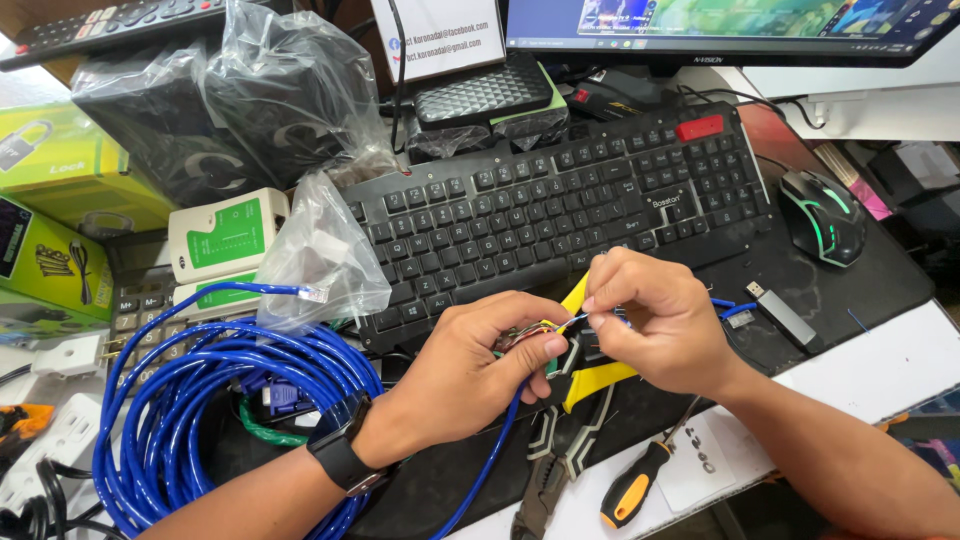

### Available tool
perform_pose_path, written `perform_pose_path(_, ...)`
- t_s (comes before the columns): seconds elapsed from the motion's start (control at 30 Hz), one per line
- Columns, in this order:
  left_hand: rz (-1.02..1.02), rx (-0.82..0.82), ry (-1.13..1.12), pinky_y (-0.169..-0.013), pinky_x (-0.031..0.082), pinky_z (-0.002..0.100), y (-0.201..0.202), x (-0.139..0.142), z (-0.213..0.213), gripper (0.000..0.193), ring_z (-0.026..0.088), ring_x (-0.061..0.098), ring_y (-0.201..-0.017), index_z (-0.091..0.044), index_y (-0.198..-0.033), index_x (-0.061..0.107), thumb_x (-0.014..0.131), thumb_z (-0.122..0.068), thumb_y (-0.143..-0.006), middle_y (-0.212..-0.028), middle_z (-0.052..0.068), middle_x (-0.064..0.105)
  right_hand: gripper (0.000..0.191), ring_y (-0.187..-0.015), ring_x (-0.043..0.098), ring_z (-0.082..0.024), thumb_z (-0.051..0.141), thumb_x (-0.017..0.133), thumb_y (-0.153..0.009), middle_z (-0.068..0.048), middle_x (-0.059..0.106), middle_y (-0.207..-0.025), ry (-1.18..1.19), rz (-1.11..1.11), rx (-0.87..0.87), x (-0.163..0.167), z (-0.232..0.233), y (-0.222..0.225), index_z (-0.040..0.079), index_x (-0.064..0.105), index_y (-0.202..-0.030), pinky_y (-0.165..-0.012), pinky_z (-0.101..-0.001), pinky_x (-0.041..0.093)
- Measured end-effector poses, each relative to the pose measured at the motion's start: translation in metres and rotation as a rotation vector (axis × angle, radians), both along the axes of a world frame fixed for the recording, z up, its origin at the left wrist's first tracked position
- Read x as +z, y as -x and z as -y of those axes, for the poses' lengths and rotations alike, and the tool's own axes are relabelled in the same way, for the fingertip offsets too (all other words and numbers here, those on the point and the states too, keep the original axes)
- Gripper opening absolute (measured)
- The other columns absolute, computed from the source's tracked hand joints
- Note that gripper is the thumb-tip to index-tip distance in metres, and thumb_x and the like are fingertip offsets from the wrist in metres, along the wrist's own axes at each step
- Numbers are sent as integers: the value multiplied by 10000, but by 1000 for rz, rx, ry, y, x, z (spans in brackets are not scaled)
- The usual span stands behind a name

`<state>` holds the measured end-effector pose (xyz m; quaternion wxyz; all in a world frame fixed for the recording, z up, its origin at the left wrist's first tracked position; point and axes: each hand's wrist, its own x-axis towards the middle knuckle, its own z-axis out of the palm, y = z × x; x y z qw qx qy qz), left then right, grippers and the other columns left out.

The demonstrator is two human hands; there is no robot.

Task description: The person works at a desk with a coiled blue Ethernet cable. They fit an RJ45 connector on the cable end, strip the outer jacket with a stripping tool, then untwist and separate the colored inner wires and arrange them in order by hand.

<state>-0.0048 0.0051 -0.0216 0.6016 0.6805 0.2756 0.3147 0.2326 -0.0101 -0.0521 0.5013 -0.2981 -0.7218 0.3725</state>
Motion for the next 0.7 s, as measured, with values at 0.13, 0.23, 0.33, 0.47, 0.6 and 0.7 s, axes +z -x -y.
perform_pose_path(0.13, -18, -3, -9, -574, 595, 241, 0, 1, 2, 193, 68, 701, -655, -21, -1146, 702, 664, -115, -983, -839, 34, 715, 198, -799, 583, -144, -153, 615, -822, -73, 609, -917, -123, 55, -40, 5, 1, 3, 9, 599, -935, -692, -273, 461)
perform_pose_path(0.23, -15, -6, -11, -571, 597, 243, 0, 2, 1, 187, 70, 703, -655, -19, -1140, 701, 662, -113, -984, -847, 33, 719, 196, -786, 565, -145, -156, 604, -830, -66, 597, -905, -111, 54, -34, 8, 2, 4, 14, 603, -928, -685, -273, 449)
perform_pose_path(0.33, -18, -9, -30, -569, 597, 246, 0, 2, 1, 179, 74, 705, -652, -13, -1134, 699, 653, -107, -989, -852, 33, 714, 208, -770, 564, -130, -156, 588, -817, -50, 595, -893, -139, 93, -45, 9, 1, 4, 21, 608, -925, -665, -264, 456)
perform_pose_path(0.47, -26, -5, -21, -576, 603, 244, 0, 1, 1, 192, 70, 703, -646, -12, -1159, 685, 625, -109, -1005, -805, 32, 707, 217, -802, 559, -144, -147, 595, -832, -52, 583, -931, -181, 160, -39, 11, 1, 3, 41, 640, -932, -693, -264, 454)
perform_pose_path(0.6, -24, 20, -48, -565, 579, 242, 1, 1, -1, 192, 66, 698, -634, -11, -1161, 681, 622, -116, -1012, -782, 27, 722, 162, -886, 572, -145, -73, 617, -935, -59, 587, -1037, -92, 43, -13, 9, 3, 7, 31, 602, -1059, -765, -265, 479)
perform_pose_path(0.7, -25, 33, -46, -558, 570, 240, 1, 1, 0, 195, 62, 688, -627, -18, -1162, 682, 635, -118, -1001, -750, 33, 714, 189, -926, 563, -136, -32, 640, -969, -59, 586, -1055, 4, -35, 10, 7, 2, 7, 4, 591, -1148, -822, -267, 474)
